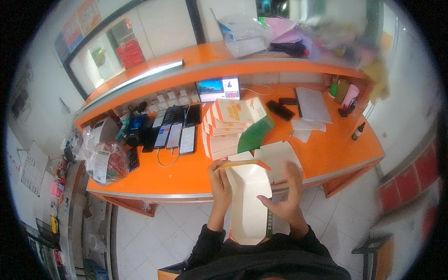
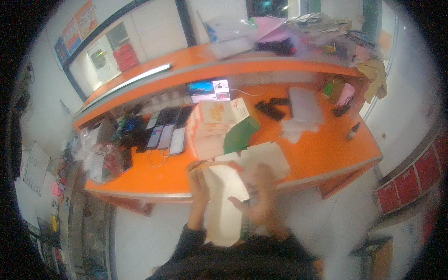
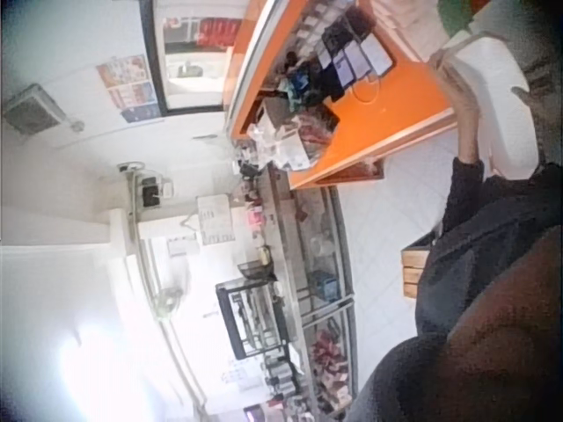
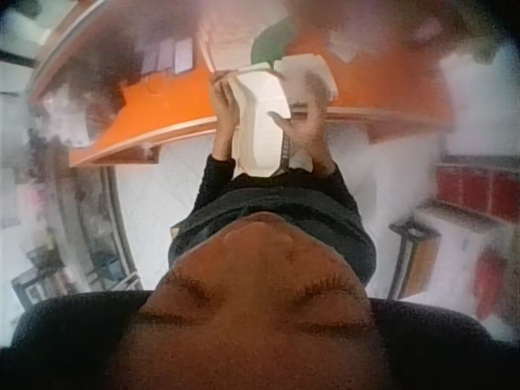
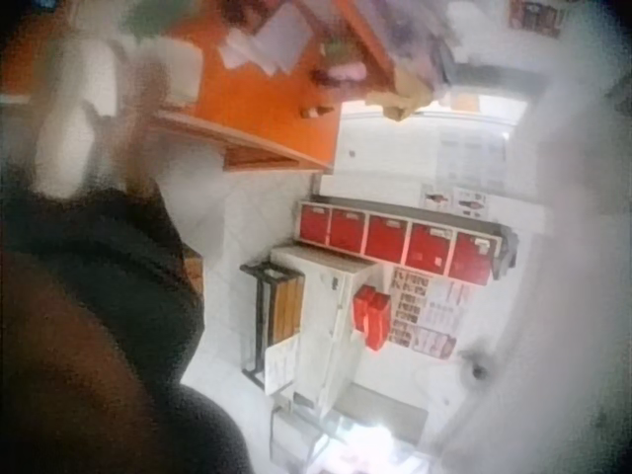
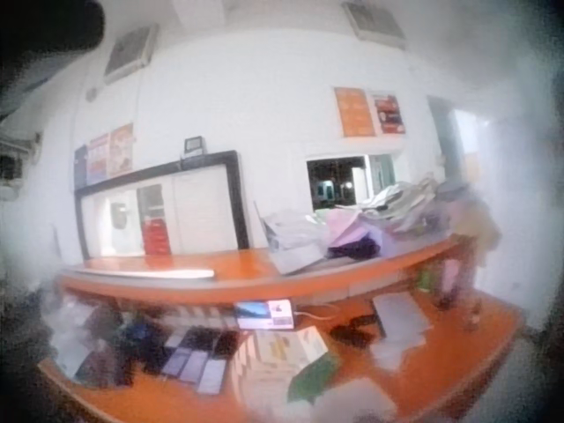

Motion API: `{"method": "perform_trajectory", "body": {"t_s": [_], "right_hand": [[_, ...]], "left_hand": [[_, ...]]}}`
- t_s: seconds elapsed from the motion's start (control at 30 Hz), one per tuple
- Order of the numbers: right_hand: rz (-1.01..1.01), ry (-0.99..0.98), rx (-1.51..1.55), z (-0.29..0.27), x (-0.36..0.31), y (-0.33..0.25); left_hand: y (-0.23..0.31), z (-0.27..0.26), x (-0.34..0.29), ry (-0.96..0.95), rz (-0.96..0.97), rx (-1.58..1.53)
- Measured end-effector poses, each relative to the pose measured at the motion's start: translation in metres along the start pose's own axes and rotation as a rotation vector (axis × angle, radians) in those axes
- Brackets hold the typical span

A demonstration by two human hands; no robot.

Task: The person assembles flat-packed cardboard boxes at an orange counter. They fold the panels into shape and secure the flaps, repeating the process for multiple units. The assembled boxes are stacked on the counter as they are completed.

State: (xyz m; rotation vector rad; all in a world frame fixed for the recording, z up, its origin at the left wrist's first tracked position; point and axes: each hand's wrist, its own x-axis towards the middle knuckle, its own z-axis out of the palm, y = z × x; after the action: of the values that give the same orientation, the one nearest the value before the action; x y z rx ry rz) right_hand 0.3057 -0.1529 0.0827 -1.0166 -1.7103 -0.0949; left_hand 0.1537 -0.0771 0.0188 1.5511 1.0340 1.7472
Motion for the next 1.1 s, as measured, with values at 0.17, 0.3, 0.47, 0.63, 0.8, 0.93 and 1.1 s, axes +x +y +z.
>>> {"method": "perform_trajectory", "body": {"t_s": [0.17, 0.3, 0.47, 0.63, 0.8, 0.93, 1.1], "right_hand": [[0.487, -0.079, 0.543, 0.049, -0.025, 0.042], [0.358, -0.121, 0.095, 0.047, -0.004, 0.03], [0.005, -0.301, -0.116, 0.064, -0.005, 0.002], [-0.06, -0.224, 0.124, 0.054, -0.002, 0.0], [0.149, -0.057, 0.253, 0.051, -0.004, -0.008], [0.181, -0.022, 0.224, 0.048, -0.002, -0.011], [0.217, 0.052, 0.3, 0.042, 0.0, -0.015]], "left_hand": [[0.008, 0.003, -0.005, -0.212, 0.091, 0.321], [0.008, -0.018, -0.007, -0.317, -0.192, 0.143], [0.04, -0.014, -0.015, -0.174, -0.273, -0.289], [0.052, -0.019, -0.001, 0.01, -0.217, -0.326], [0.049, -0.01, -0.025, 0.085, -0.253, -0.346], [0.058, -0.002, -0.029, 0.033, -0.244, -0.359], [0.053, -0.01, -0.033, -0.171, -0.125, -0.202]]}}
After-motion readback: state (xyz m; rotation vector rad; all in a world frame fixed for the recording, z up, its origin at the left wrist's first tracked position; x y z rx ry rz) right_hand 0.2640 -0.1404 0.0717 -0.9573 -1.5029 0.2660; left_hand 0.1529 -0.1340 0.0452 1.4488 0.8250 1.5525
